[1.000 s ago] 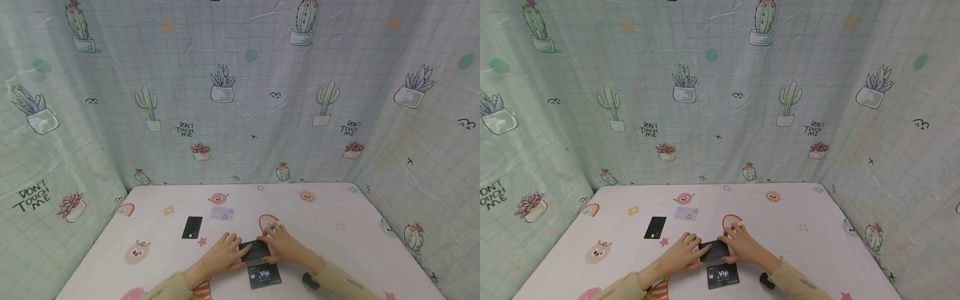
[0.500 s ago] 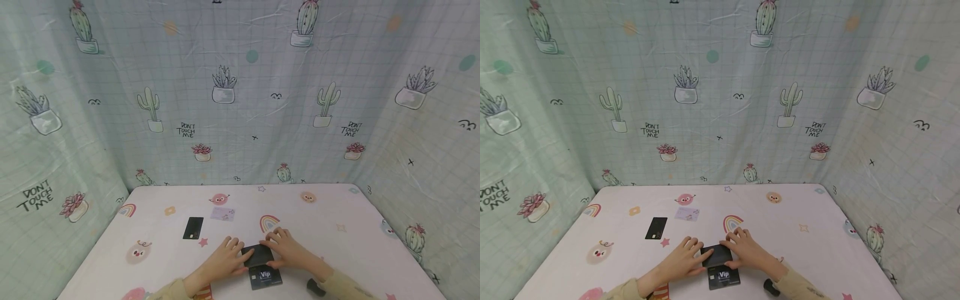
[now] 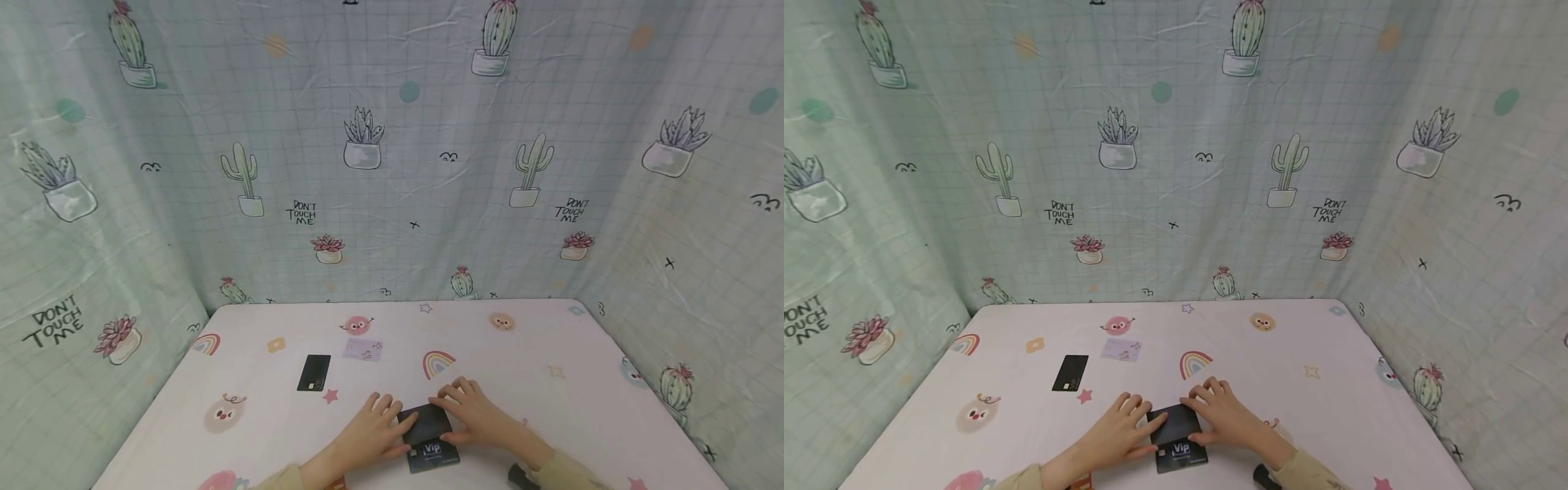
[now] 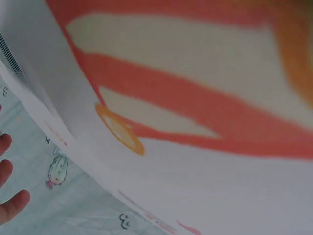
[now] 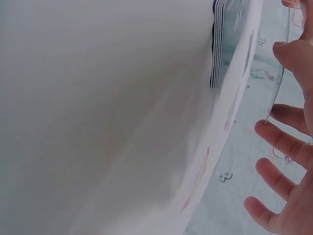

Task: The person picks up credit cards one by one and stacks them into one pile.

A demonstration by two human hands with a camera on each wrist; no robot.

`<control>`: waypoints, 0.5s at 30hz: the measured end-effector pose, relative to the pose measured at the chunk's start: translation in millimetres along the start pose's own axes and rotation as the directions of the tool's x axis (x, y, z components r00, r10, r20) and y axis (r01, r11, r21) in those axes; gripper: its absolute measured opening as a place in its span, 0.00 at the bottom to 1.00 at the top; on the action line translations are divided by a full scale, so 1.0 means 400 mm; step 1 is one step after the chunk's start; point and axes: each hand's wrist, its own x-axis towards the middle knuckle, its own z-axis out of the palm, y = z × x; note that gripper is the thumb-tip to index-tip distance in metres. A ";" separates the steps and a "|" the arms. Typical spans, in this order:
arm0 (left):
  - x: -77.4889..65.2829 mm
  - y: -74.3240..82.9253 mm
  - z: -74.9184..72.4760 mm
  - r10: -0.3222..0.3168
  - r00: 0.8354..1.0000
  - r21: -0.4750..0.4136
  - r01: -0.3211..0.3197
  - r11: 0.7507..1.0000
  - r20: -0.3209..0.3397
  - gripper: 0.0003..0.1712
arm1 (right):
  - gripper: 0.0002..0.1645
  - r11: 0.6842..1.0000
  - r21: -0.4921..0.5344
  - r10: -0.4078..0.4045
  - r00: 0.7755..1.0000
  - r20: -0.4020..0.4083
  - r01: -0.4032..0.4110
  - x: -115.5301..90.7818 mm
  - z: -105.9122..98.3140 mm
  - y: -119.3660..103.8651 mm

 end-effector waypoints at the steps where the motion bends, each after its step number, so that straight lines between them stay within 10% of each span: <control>1: 0.001 0.002 -0.001 0.000 1.000 0.003 0.000 1.000 -0.012 0.28 | 0.34 1.000 -0.001 -0.005 1.000 -0.010 0.005 -0.003 0.001 0.001; 15: 0.002 0.022 -0.003 0.044 0.999 0.004 -0.044 0.999 0.023 0.29 | 0.35 0.999 0.033 0.019 0.999 0.032 -0.020 -0.036 -0.008 -0.010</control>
